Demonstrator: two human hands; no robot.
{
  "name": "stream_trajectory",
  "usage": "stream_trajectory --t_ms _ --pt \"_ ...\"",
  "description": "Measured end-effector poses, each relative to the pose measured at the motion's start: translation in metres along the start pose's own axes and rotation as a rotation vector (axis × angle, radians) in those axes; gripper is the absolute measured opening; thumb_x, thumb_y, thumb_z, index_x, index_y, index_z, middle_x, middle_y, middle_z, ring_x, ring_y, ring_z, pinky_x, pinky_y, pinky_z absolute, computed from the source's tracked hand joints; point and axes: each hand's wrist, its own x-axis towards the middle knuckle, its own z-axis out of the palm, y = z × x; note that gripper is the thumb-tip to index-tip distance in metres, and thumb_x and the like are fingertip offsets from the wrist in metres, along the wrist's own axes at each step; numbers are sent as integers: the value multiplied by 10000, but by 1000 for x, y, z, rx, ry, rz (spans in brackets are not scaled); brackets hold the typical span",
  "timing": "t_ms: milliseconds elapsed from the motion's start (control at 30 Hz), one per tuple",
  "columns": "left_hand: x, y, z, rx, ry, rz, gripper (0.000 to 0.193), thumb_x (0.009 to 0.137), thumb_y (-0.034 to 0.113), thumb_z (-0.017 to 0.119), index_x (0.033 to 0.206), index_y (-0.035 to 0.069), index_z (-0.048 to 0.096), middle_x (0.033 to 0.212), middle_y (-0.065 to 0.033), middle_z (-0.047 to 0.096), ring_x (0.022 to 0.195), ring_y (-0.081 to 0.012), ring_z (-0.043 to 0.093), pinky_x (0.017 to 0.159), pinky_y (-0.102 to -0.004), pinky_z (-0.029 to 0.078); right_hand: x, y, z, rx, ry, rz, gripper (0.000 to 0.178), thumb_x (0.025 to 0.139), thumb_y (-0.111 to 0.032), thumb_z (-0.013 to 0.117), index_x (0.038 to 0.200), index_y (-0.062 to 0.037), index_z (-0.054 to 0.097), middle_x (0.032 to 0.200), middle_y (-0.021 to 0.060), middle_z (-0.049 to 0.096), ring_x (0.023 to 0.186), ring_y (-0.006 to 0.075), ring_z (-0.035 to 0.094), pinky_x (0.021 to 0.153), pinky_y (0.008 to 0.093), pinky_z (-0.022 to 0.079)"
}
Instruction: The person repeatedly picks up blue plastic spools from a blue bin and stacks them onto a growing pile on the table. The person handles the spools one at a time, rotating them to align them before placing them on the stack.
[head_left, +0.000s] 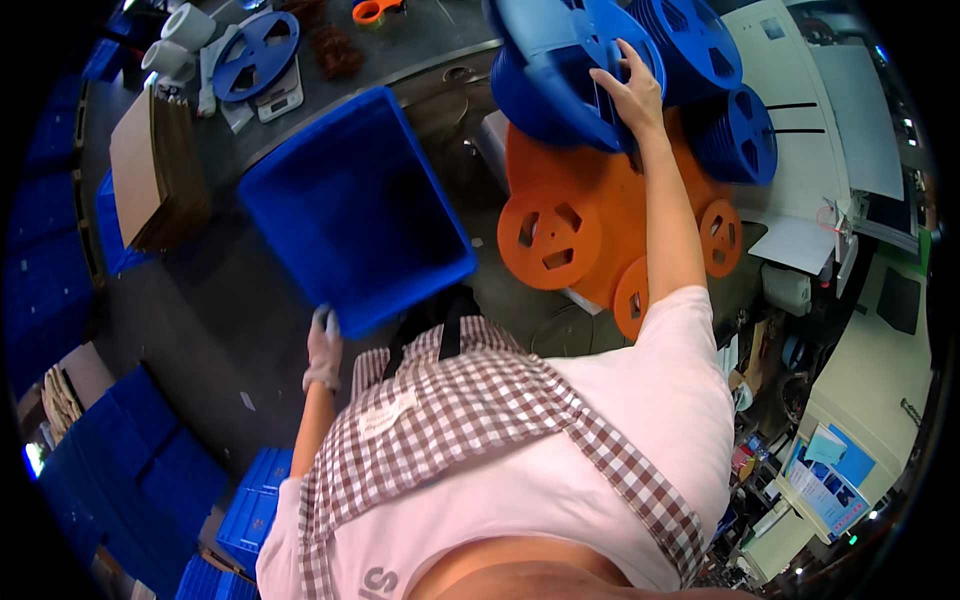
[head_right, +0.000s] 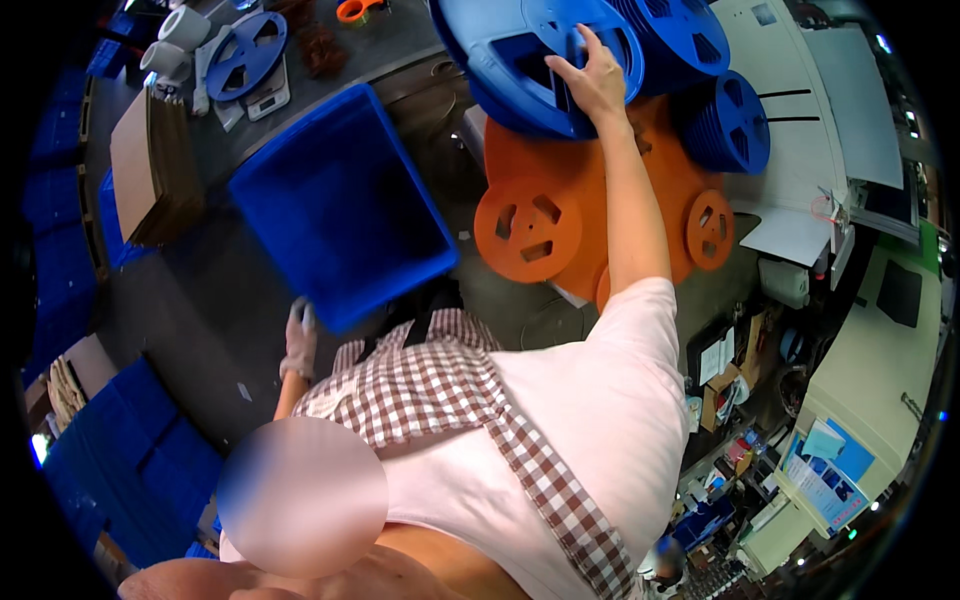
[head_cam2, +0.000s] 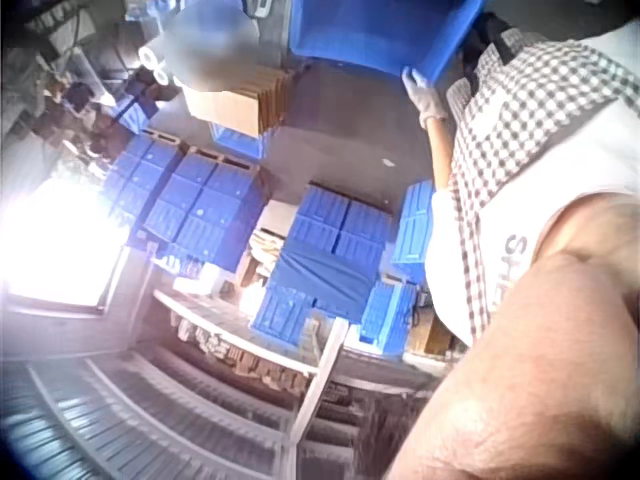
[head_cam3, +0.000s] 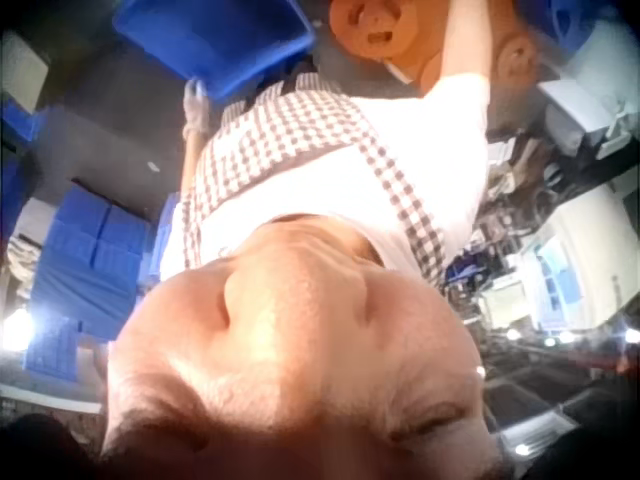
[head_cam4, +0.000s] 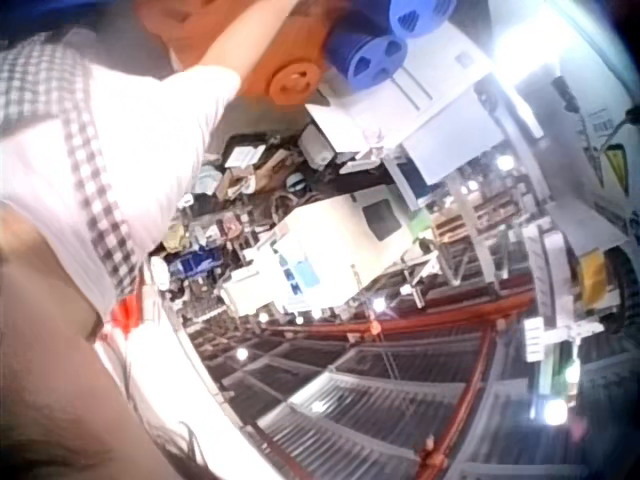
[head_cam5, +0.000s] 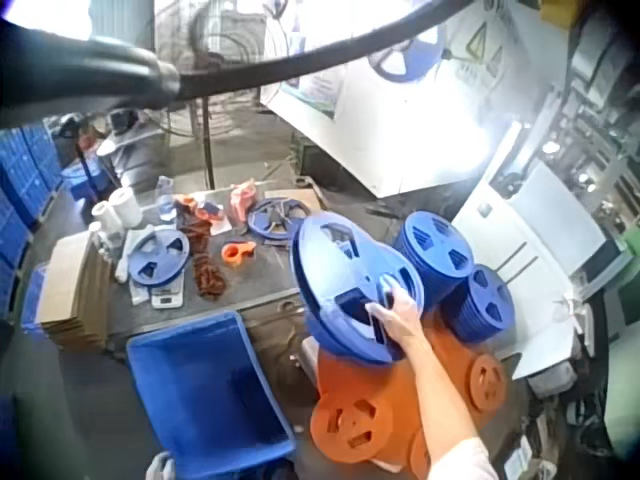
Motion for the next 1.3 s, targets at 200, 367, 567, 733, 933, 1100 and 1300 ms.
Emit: stream_trajectory --t_ms 200,367,567,733,933,1100,1300 --pt "-29 203 -34 -85 341 1108 454 837 -97 599 1277 10 572 1308 -180 591 1232 -353 564 1037 -406 458 -119 -113 -9 1849 -911 336 628 942 -438 516 1342 46 512 1204 242 623 1077 307 646 900 422 559" --pt "-70 240 -61 -131 310 1300 400 832 -76 620 1218 28 612 1285 -172 602 1236 -353 561 1024 -416 472 -202 -171 -1 2239 -965 381 661 950 -454 494 1344 77 490 1242 281 585 1118 334 633 943 456 556" --pt "-91 280 -71 -274 483 1501 444 844 1 627 1281 18 548 1281 -210 577 1195 -378 560 1010 -419 460 -263 -207 22 2127 -963 396 745 949 -529 462 1388 72 426 1290 256 543 1131 331 616 973 454 535" --pt "-105 304 -43 -131 690 1454 483 807 82 643 1275 16 540 1297 -239 519 1239 -416 484 1066 -487 389 -298 -241 33 2205 -1065 391 747 944 -534 482 1380 69 415 1279 239 528 1130 330 612 964 450 540" --pt "-147 247 -44 -112 469 1542 459 812 111 708 1248 80 569 1275 -163 582 1192 -381 561 1000 -470 475 -309 -263 39 2247 -1175 433 751 938 -541 506 1372 64 403 1265 218 511 1128 329 608 953 446 545" --pt "-164 182 -33 -364 -226 1723 377 837 98 593 1212 66 590 1266 -180 591 1228 -379 549 1033 -485 459 -304 -273 39 2274 -1226 467 756 933 -546 526 1364 60 392 1253 201 496 1127 328 605 945 443 549" --pt "-139 136 -121 -525 -49 1326 225 940 -23 575 1148 24 647 1139 -118 685 1048 -239 678 900 -336 553 -295 -265 52 2389 -1353 356 809 955 -580 461 1435 60 340 1336 226 478 1220 379 540 1024 501 488"
